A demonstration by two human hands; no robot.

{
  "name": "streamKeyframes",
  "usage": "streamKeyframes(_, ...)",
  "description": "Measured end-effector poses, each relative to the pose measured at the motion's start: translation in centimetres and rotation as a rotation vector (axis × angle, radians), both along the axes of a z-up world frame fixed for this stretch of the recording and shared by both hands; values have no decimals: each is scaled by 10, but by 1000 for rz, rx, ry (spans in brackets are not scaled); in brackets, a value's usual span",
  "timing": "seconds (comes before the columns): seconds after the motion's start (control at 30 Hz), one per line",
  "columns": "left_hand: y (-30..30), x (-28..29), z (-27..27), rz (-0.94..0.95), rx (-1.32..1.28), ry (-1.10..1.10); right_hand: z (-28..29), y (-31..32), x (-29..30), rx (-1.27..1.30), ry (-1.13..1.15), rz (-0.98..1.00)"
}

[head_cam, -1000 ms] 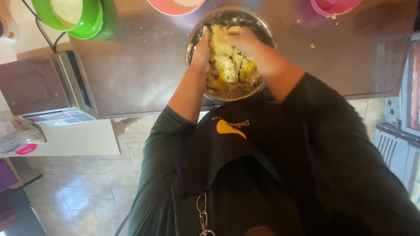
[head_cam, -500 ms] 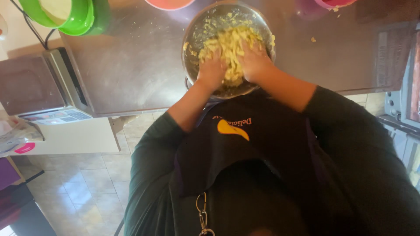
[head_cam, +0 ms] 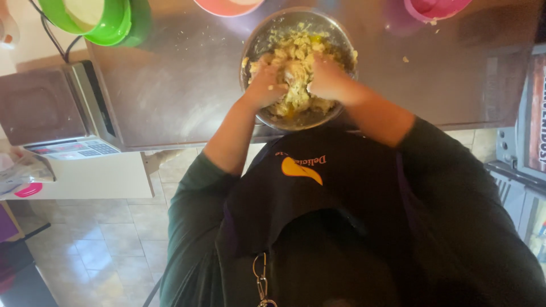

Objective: Knead dough in a mixing bowl and incorporate raw eggs into the mixture.

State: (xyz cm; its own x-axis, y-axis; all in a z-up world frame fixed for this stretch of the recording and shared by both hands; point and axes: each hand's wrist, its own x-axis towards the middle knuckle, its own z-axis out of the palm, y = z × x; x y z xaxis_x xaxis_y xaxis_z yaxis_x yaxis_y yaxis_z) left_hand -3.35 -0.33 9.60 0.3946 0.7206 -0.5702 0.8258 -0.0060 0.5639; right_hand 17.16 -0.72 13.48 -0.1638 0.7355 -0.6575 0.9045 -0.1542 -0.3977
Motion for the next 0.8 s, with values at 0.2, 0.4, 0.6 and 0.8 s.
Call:
streamKeyframes(0.2,-16,5,33,1057,-300,-720,13,9,19,46,392,-561)
streamKeyframes(0.4,31,45,57,1235,-536,-549,-49,51,-24,-219,582,-890)
streamKeyframes(0.6,25,29,56,1182,-565,-389,-22,26,-5,-34,633,-579)
streamKeyframes(0.8,-59,-4,-53,-144,463,-220,-23,-26,21,420,570,509)
